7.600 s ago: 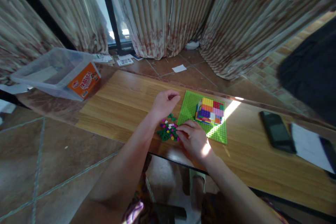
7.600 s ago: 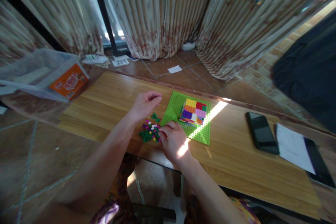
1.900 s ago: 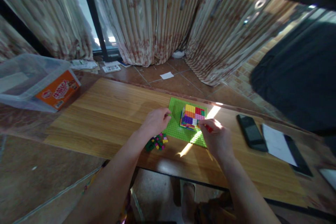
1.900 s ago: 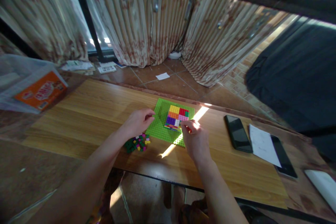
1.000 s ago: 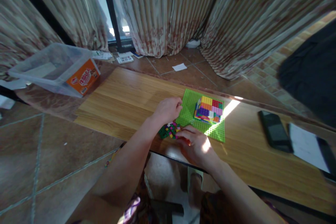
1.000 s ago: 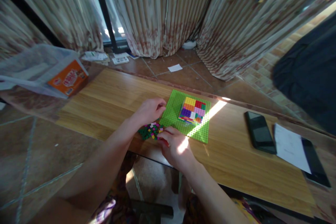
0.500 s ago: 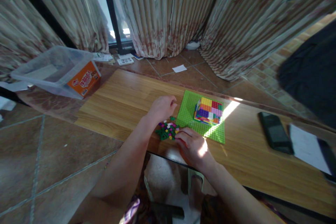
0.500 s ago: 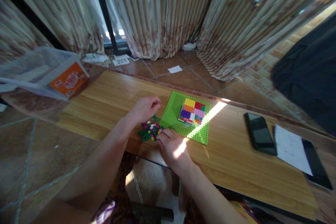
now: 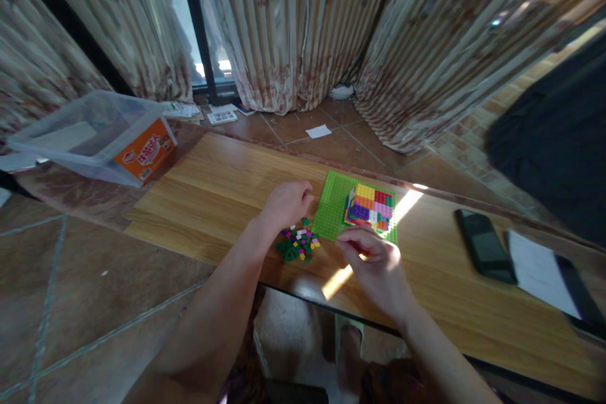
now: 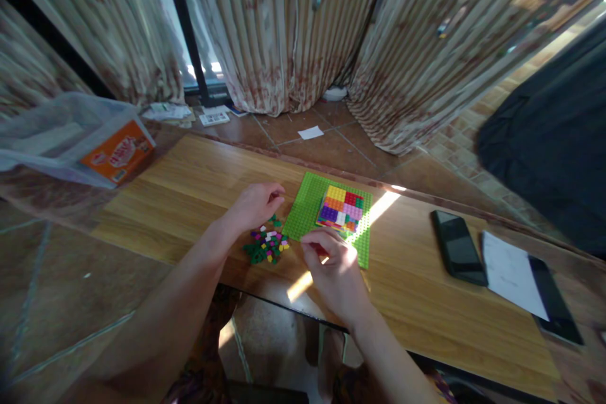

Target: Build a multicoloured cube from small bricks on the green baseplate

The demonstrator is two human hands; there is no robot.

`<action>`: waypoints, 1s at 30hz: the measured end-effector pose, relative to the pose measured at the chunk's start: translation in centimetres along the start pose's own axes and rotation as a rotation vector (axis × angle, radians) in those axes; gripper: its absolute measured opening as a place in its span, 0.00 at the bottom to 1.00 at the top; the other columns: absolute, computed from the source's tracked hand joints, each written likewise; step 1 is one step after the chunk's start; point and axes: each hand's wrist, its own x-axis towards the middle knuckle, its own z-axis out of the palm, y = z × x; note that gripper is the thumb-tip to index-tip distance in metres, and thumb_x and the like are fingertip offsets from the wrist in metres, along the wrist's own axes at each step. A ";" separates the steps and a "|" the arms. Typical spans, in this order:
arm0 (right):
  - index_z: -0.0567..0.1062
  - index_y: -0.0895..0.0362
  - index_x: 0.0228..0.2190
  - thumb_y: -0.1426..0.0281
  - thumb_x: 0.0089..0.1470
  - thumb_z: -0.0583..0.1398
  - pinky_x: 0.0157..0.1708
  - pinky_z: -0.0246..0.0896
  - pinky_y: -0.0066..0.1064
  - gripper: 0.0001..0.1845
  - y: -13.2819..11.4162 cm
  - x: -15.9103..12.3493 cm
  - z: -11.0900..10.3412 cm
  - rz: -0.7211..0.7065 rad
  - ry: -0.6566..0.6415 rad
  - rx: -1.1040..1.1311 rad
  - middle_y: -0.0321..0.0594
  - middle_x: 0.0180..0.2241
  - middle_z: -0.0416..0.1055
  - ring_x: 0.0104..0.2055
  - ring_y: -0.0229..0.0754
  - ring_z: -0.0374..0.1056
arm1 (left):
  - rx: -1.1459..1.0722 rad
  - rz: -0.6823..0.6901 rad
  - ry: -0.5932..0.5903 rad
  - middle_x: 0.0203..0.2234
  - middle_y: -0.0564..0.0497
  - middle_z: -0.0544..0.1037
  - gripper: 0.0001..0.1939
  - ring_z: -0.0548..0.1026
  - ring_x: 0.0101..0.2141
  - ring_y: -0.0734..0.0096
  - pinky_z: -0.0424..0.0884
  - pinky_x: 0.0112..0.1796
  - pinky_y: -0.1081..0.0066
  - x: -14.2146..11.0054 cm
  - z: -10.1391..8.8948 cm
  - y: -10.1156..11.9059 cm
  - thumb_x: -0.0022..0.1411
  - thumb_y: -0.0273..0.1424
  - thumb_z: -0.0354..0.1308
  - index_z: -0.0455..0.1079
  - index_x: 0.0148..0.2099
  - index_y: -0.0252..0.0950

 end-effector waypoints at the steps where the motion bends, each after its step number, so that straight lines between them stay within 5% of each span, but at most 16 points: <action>1: 0.76 0.53 0.30 0.72 0.52 0.58 0.34 0.67 0.30 0.06 0.1 0.3 -0.8 0.015 0.047 0.036 0.38 0.34 0.73 0.35 0.38 0.70 | 0.002 -0.001 -0.007 0.37 0.46 0.79 0.12 0.75 0.38 0.66 0.69 0.41 0.68 0.0 0.0 0.0 0.62 0.32 0.50 0.72 0.44 0.34; 8: 0.78 0.56 0.30 0.66 0.48 0.62 0.39 0.67 0.37 0.07 1.8 1.8 -4.9 0.129 0.254 0.170 0.41 0.34 0.73 0.37 0.41 0.69 | 0.012 0.004 -0.008 0.37 0.46 0.79 0.12 0.75 0.38 0.65 0.68 0.41 0.68 0.2 0.3 -0.1 0.62 0.32 0.51 0.72 0.44 0.35; 13: 0.79 0.57 0.30 0.65 0.47 0.62 0.37 0.66 0.36 0.10 2.6 2.1 -6.3 0.172 0.311 0.035 0.42 0.34 0.74 0.36 0.41 0.69 | 0.014 0.026 -0.012 0.36 0.45 0.79 0.11 0.75 0.37 0.65 0.68 0.38 0.69 0.3 0.4 0.1 0.62 0.31 0.50 0.72 0.43 0.35; 19: 0.78 0.56 0.34 0.62 0.49 0.60 0.29 0.64 0.32 0.13 3.1 1.6 -6.2 0.280 0.311 -0.036 0.40 0.30 0.77 0.30 0.41 0.72 | 0.055 0.040 -0.029 0.37 0.45 0.79 0.11 0.75 0.36 0.64 0.68 0.37 0.68 0.3 0.2 0.3 0.62 0.31 0.49 0.71 0.42 0.35; 24: 0.78 0.54 0.29 0.63 0.52 0.58 0.29 0.60 0.30 0.10 2.8 1.5 -5.5 0.182 0.241 -0.239 0.36 0.28 0.75 0.28 0.39 0.69 | 0.056 0.035 -0.037 0.38 0.45 0.79 0.11 0.75 0.37 0.64 0.68 0.37 0.69 0.2 0.2 0.3 0.62 0.31 0.49 0.71 0.43 0.34; 30: 0.78 0.53 0.28 0.61 0.51 0.60 0.31 0.60 0.30 0.10 3.9 1.7 -4.7 0.114 0.309 -0.178 0.37 0.33 0.74 0.30 0.38 0.66 | 0.051 0.039 -0.052 0.36 0.46 0.78 0.11 0.75 0.35 0.66 0.67 0.36 0.70 0.3 0.2 0.2 0.62 0.31 0.49 0.71 0.42 0.35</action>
